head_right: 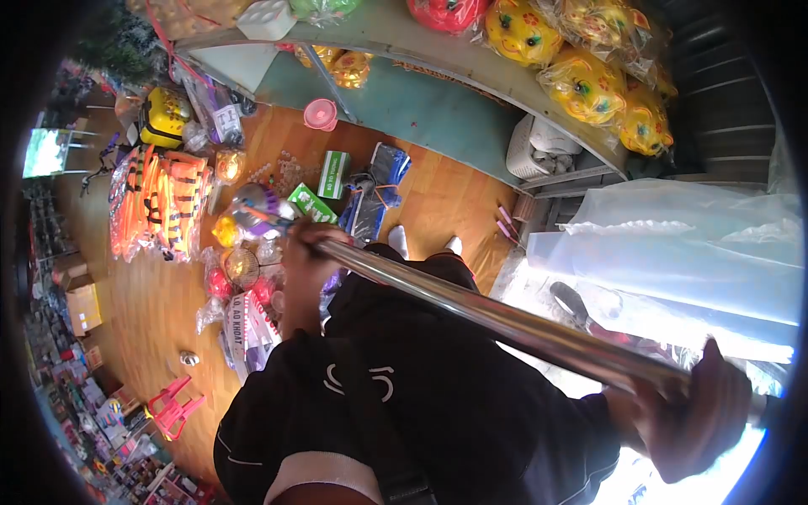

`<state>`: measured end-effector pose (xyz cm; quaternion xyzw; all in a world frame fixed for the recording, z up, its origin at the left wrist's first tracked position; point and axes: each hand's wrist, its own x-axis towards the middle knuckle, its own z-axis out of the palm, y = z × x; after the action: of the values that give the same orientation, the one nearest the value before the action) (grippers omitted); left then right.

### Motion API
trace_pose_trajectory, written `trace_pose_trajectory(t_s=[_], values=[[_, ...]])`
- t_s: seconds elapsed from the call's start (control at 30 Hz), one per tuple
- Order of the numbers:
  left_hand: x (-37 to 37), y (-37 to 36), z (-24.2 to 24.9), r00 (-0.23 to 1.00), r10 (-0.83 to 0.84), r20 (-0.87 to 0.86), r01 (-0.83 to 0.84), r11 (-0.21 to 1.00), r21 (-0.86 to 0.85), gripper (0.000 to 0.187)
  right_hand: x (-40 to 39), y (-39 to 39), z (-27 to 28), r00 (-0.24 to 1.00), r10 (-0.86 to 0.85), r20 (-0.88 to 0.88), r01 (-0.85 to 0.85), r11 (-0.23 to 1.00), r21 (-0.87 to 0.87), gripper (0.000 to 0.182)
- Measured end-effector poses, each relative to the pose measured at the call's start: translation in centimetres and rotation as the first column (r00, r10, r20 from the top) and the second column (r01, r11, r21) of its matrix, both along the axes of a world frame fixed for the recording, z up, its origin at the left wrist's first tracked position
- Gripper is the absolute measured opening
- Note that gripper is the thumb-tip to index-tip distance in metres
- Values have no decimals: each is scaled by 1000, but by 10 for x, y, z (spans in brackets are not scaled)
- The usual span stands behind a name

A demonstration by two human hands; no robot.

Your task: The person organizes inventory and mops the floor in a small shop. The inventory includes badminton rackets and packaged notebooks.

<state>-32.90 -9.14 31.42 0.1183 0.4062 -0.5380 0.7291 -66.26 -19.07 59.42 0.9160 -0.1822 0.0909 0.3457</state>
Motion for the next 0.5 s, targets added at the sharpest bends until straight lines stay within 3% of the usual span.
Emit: trace_pose_trajectory(t_s=[0.03,0.1,0.17,0.23,0.33,0.47,0.5], values=[[-11,-4,-12,983,-41,-181,15,990,-143,27,-16,13,15,995,-99,-15,99,995,15,48],[-44,-22,1,970,-196,-145,170,971,-170,32,-45,29,26,978,-204,-39,206,978,34,46],[-67,-36,2,925,-317,-207,258,928,-268,29,-67,55,29,955,-294,-46,289,953,-84,40],[-92,-51,11,873,-463,-156,432,880,-197,30,-87,86,32,916,-399,-42,383,901,-205,34],[-135,-69,8,714,-684,-150,650,727,-223,31,-108,124,39,846,-533,-25,484,786,-384,26],[-183,-104,0,605,-790,-96,792,610,-22,28,-105,142,44,755,-655,34,541,592,-597,17],[-195,-112,-12,601,-795,-82,797,604,-17,27,-87,135,40,771,-635,54,580,666,-469,18]])
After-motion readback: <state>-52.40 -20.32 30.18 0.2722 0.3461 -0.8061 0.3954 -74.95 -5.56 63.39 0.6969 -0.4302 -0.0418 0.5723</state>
